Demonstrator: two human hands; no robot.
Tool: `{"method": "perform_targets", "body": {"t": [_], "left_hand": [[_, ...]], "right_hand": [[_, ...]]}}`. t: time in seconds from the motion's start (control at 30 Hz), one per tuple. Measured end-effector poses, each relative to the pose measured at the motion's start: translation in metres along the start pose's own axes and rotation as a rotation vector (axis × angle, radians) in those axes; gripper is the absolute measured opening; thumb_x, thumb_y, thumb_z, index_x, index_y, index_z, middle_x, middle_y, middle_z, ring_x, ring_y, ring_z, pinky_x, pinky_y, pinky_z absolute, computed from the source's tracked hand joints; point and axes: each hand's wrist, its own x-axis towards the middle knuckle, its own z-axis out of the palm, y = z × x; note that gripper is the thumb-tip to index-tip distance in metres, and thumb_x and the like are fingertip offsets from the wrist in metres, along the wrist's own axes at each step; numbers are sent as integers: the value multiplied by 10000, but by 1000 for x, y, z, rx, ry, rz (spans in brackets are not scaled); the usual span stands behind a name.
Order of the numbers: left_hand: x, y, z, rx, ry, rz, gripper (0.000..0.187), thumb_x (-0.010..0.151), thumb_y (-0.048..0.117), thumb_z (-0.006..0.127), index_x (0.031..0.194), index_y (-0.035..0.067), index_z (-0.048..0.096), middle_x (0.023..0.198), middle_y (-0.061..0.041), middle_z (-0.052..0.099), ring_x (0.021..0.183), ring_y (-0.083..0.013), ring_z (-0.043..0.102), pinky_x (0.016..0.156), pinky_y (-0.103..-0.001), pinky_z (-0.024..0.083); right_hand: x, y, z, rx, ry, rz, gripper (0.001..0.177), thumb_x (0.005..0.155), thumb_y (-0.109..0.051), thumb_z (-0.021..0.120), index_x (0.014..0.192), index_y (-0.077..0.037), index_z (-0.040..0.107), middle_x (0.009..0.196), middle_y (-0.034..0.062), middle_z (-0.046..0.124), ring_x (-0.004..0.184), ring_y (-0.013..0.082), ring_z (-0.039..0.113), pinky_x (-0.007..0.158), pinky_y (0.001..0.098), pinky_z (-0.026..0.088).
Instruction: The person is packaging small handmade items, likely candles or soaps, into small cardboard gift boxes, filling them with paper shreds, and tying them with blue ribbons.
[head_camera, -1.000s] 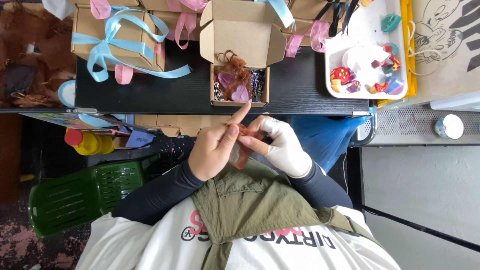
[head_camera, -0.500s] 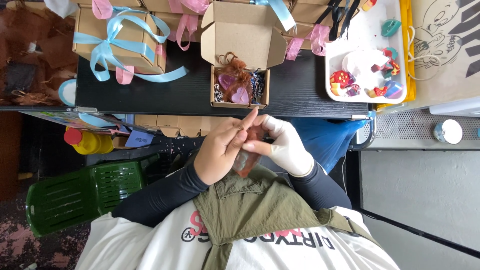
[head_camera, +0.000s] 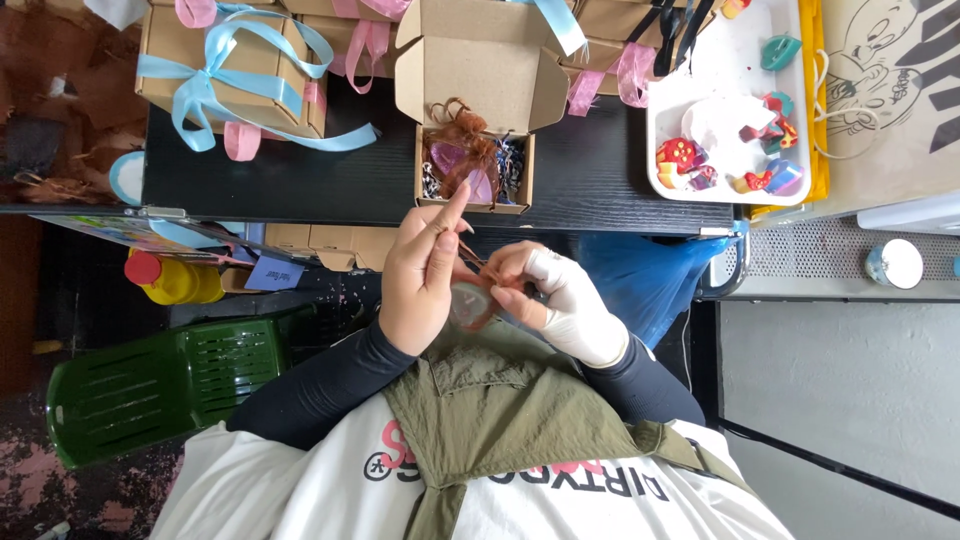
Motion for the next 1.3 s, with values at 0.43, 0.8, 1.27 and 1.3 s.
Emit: {"method": "perform_targets", "body": {"t": [0.43, 0.8, 1.27, 1.3], "left_hand": [[24, 0, -18, 22, -115, 83, 412, 969, 294, 691, 1319, 84, 637, 1028, -86, 641, 806, -128, 684, 647, -262, 557], [88, -33, -17, 658, -259, 608, 226, 947, 378, 743, 975, 155, 768, 1093, 57, 715, 1118, -191, 570, 943, -438, 365], [72, -57, -36, 598, -353, 568, 114, 913, 304, 746, 976, 210, 755, 1099, 66, 702, 1119, -183, 566, 979, -454, 344], [72, -58, -38, 582, -367, 567, 122, 915, 305, 746, 988, 207, 756, 1106, 65, 702, 1119, -181, 564, 977, -450, 341]], "right_hand": [[31, 2, -19, 208, 415, 39, 56, 1052, -7, 609, 1073, -40, 569, 1048, 105, 713, 918, 137, 679, 827, 283, 565], [122, -7, -73, -425, 194, -79, 127, 1040, 91, 598, 1117, -10, 598, 991, 85, 722, 882, 130, 692, 764, 274, 562], [147, -20, -56, -884, -203, -242, 273, 790, 53, 710, 1024, -85, 677, 961, 125, 672, 944, 357, 666, 787, 420, 554], [147, -17, -56, -924, -220, -275, 280, 761, 35, 719, 1005, -99, 686, 961, 115, 672, 947, 353, 661, 791, 426, 553]]}}
